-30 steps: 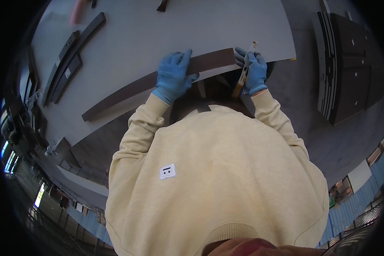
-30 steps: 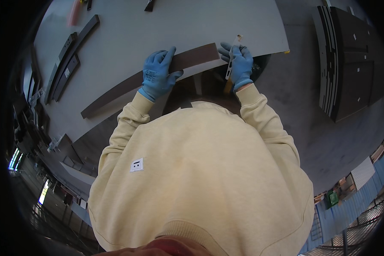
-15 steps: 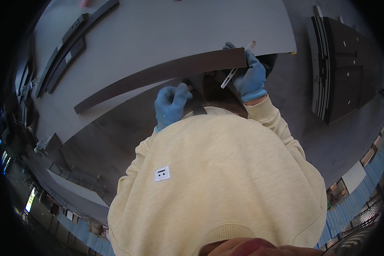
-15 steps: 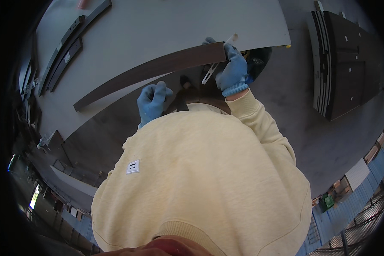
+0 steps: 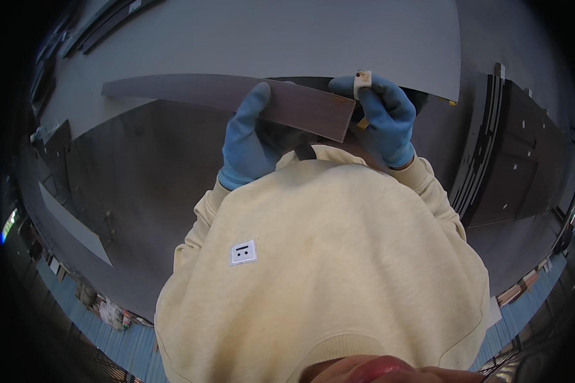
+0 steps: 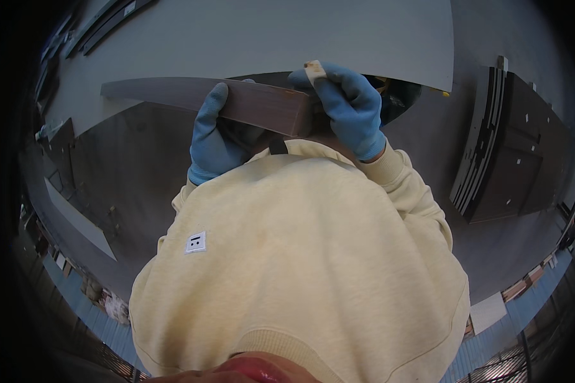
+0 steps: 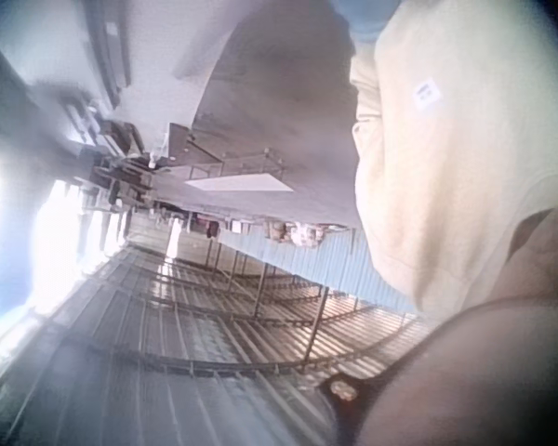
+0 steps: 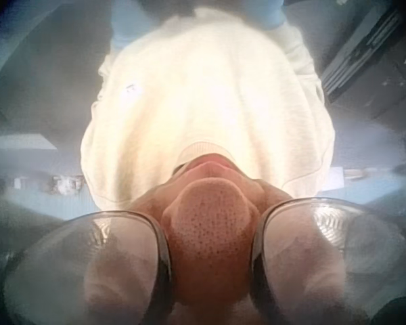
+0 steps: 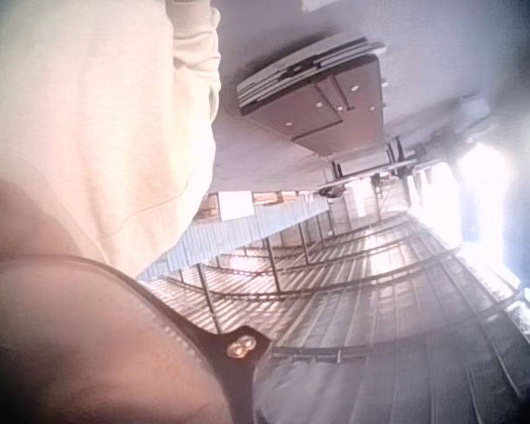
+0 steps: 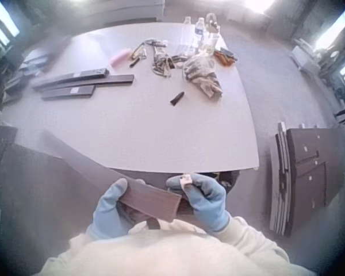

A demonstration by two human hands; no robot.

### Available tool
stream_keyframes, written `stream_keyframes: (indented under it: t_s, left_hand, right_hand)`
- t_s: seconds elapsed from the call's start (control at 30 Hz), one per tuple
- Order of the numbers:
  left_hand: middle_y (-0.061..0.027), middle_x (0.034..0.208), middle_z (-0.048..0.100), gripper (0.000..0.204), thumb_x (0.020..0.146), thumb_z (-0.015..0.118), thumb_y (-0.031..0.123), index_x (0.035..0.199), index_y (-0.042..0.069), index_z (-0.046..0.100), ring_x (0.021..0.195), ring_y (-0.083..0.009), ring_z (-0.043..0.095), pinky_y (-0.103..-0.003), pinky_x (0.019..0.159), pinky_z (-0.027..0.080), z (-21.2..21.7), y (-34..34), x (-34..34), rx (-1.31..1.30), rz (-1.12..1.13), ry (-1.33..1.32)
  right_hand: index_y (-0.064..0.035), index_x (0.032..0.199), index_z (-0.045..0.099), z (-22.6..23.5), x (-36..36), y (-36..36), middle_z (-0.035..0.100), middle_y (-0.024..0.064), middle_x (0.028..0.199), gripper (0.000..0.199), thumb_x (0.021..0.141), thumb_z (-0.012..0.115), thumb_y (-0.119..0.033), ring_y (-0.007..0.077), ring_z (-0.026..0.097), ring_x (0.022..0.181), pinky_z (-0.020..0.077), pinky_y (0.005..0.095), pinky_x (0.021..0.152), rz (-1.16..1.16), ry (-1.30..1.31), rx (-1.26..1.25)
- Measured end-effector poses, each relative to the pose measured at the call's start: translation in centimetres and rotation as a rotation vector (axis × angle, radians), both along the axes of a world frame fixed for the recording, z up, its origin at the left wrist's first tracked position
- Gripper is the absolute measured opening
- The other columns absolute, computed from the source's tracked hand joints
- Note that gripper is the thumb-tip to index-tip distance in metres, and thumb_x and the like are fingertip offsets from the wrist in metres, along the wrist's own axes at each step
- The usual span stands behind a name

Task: The person applies adhesive edge banding to the edges of wooden planks using a small white plastic tool. They smooth the banding along the edges, handle a bag of small round objects, and use a small reddish-brown tool on the wood surface.

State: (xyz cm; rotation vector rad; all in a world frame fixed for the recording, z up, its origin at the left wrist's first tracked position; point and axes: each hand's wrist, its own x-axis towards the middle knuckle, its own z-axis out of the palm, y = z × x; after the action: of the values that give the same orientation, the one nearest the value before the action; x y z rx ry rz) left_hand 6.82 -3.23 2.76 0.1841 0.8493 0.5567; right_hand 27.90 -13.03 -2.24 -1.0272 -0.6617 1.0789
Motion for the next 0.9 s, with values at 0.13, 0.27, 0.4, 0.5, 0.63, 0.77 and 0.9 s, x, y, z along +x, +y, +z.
stream_keyframes:
  t_s: [0.13,0.27,0.4,0.5,0.63,0.77,0.9]
  left_hand:
    - [-0.0135,0.116,0.074,0.040,0.104,0.069,0.038,0.122,0.002,0.069,0.109,-0.0275,0.075,-0.045,0.098,0.066,1.3,-1.3,-0.9,0.003,0.115,0.002]
    - [-0.0138,0.113,0.074,0.039,0.105,0.069,0.036,0.122,0.001,0.069,0.109,-0.0273,0.075,-0.045,0.095,0.067,1.6,-2.5,-1.7,0.088,0.162,-0.008]
    - [-0.0141,0.111,0.074,0.039,0.103,0.071,0.036,0.120,0.000,0.069,0.102,-0.0265,0.076,-0.044,0.088,0.067,1.2,-3.4,-1.8,0.128,0.267,0.052]
    - [-0.0143,0.111,0.075,0.036,0.103,0.072,0.033,0.119,0.001,0.070,0.103,-0.0273,0.075,-0.043,0.090,0.065,1.1,-3.5,-2.0,0.120,0.274,0.027]
    - [-0.0146,0.113,0.076,0.032,0.103,0.072,0.030,0.120,0.003,0.070,0.111,-0.0294,0.073,-0.044,0.100,0.061,1.2,-3.4,-2.2,0.113,0.246,-0.043]
    - [-0.0144,0.112,0.076,0.032,0.103,0.071,0.031,0.119,0.003,0.070,0.110,-0.0292,0.073,-0.045,0.099,0.061,1.3,-3.6,-1.9,0.114,0.248,-0.046]
    - [-0.0141,0.112,0.076,0.033,0.102,0.072,0.031,0.120,0.003,0.070,0.108,-0.0283,0.073,-0.044,0.099,0.061,1.5,-3.6,-1.9,0.119,0.248,-0.029]
  right_hand:
    - [0.0031,0.132,0.067,0.2,0.8,0.5,0.074,0.0196,0.130,0.034,0.102,0.055,0.013,0.0266,0.074,0.118,0.0621,0.0381,0.102,0.180,-0.280,0.210]
    - [0.0025,0.129,0.069,0.2,1.2,1.1,0.073,0.0213,0.131,0.037,0.098,0.056,0.017,0.0290,0.074,0.119,0.0616,0.0396,0.102,0.288,-0.350,0.272]
    - [0.0025,0.131,0.069,0.4,0.9,1.0,0.072,0.0213,0.133,0.043,0.095,0.054,0.020,0.0304,0.074,0.120,0.0620,0.0397,0.101,0.336,-0.299,0.351]
    - [0.0033,0.132,0.069,0.7,0.6,1.0,0.071,0.0227,0.134,0.042,0.095,0.056,0.020,0.0317,0.073,0.120,0.0632,0.0406,0.100,0.361,-0.285,0.388]
    - [0.0031,0.132,0.066,1.2,0.4,1.2,0.067,0.0303,0.138,0.046,0.095,0.049,0.023,0.0413,0.070,0.125,0.0611,0.0493,0.104,0.403,-0.289,0.427]
    - [0.0038,0.134,0.066,1.4,0.5,1.6,0.066,0.0315,0.139,0.054,0.089,0.046,0.026,0.0429,0.070,0.126,0.0605,0.0510,0.105,0.456,-0.293,0.466]
    - [0.0036,0.134,0.067,1.3,0.2,1.9,0.069,0.0226,0.138,0.040,0.098,0.060,0.017,0.0331,0.072,0.123,0.0640,0.0427,0.103,0.431,-0.279,0.478]
